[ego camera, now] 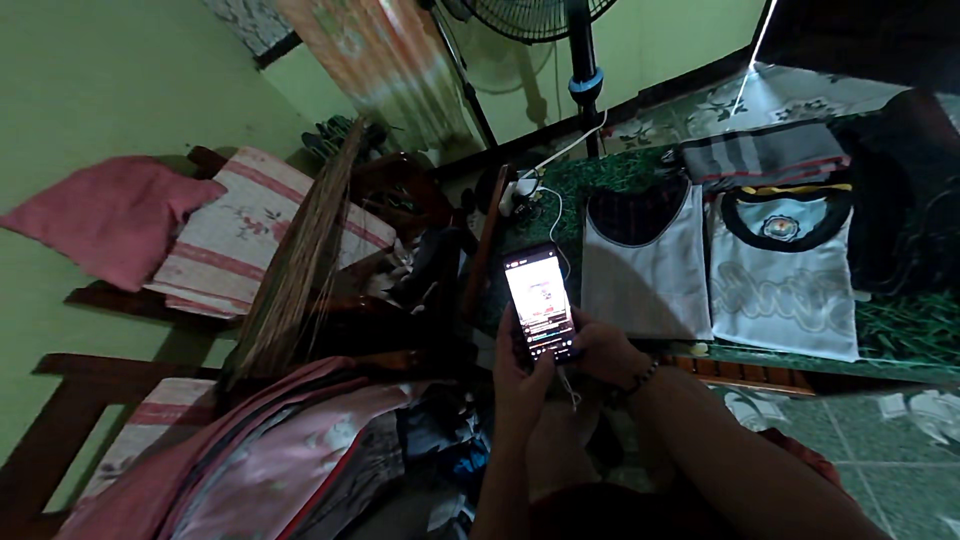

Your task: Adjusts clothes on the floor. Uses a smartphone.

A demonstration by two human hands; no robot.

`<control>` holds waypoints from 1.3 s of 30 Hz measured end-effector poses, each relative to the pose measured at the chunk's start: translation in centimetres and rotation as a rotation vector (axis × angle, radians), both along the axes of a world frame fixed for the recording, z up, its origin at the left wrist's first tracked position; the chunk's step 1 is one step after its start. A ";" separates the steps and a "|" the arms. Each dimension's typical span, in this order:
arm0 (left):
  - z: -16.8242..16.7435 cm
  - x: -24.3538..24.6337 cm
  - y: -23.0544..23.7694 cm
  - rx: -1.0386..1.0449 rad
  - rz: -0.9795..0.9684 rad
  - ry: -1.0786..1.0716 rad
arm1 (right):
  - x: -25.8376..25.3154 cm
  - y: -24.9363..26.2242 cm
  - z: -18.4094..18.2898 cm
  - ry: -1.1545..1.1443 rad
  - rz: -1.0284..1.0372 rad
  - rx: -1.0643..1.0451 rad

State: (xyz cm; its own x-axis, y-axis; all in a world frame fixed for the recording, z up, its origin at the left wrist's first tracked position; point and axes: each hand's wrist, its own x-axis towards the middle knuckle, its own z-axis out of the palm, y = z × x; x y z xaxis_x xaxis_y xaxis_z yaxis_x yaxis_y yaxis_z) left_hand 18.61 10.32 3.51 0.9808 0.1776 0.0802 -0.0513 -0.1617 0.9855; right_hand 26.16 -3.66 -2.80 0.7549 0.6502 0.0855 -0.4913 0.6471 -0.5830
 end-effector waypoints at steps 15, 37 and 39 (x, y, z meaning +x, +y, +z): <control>-0.3 0.1 0.0 0.004 -0.009 -0.017 | -0.2 -0.1 0.2 -0.018 -0.007 0.003; -0.3 0.4 -0.2 0.032 0.002 -0.008 | -0.2 -0.1 0.2 0.000 -0.051 -0.048; -0.4 0.4 -0.2 0.040 0.000 -0.009 | -0.2 -0.1 0.2 0.009 -0.057 -0.055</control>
